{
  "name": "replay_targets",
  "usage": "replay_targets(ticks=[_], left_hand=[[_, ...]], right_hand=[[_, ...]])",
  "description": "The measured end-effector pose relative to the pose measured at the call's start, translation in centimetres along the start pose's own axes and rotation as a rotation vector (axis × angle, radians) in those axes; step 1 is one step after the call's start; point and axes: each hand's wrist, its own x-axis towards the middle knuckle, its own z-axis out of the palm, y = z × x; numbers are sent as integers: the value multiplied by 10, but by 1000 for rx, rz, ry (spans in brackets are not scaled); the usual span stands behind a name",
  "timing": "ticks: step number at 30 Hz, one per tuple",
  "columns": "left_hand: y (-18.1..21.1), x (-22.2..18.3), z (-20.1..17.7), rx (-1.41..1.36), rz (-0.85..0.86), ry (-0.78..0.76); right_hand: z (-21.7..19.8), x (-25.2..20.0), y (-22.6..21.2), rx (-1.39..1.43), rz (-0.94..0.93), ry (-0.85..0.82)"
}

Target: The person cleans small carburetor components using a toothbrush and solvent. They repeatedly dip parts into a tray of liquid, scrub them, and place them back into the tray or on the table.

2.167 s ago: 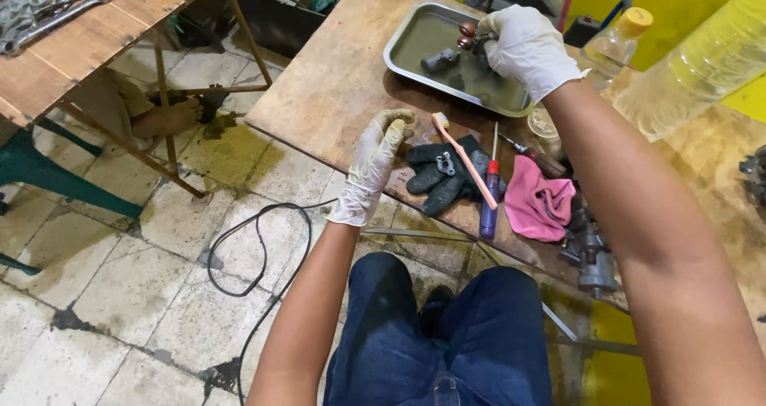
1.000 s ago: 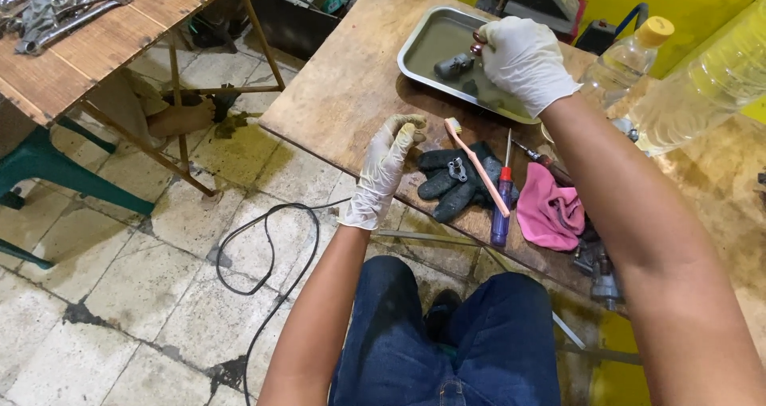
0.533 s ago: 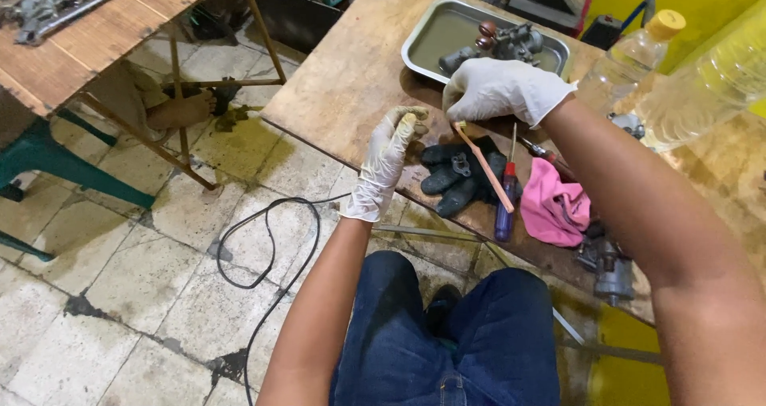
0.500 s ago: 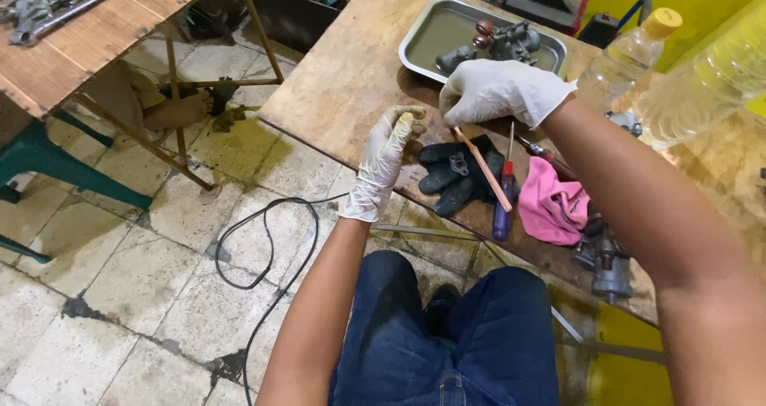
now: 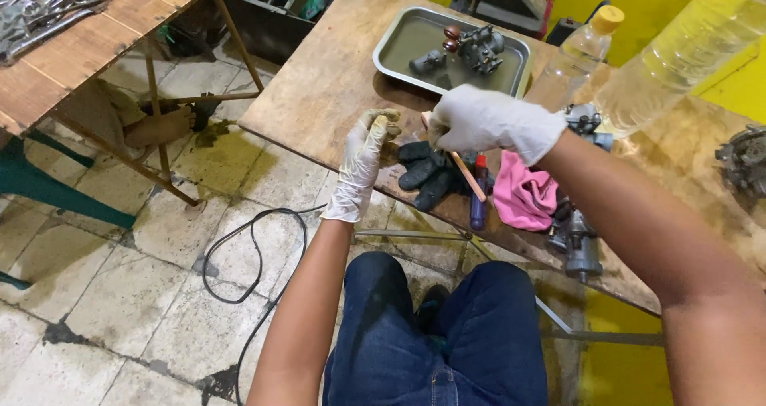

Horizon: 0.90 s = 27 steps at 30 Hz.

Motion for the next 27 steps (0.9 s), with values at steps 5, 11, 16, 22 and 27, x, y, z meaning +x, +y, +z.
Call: replay_targets(ticks=[5, 11, 16, 22, 27], left_hand=[[17, -9, 4, 36, -13, 8], [-27, 19, -12, 138, 145, -33], [28, -14, 17, 141, -56, -30], [37, -25, 29, 192, -101, -34], [32, -21, 25, 146, -93, -4]], right_hand=[[-30, -80, 17, 16, 24, 163], [-30, -166, 83, -43, 355, 136], [-1, -205, 141, -13, 564, 35], [69, -203, 211, 125, 768, -91], [87, -201, 226, 61, 719, -44]])
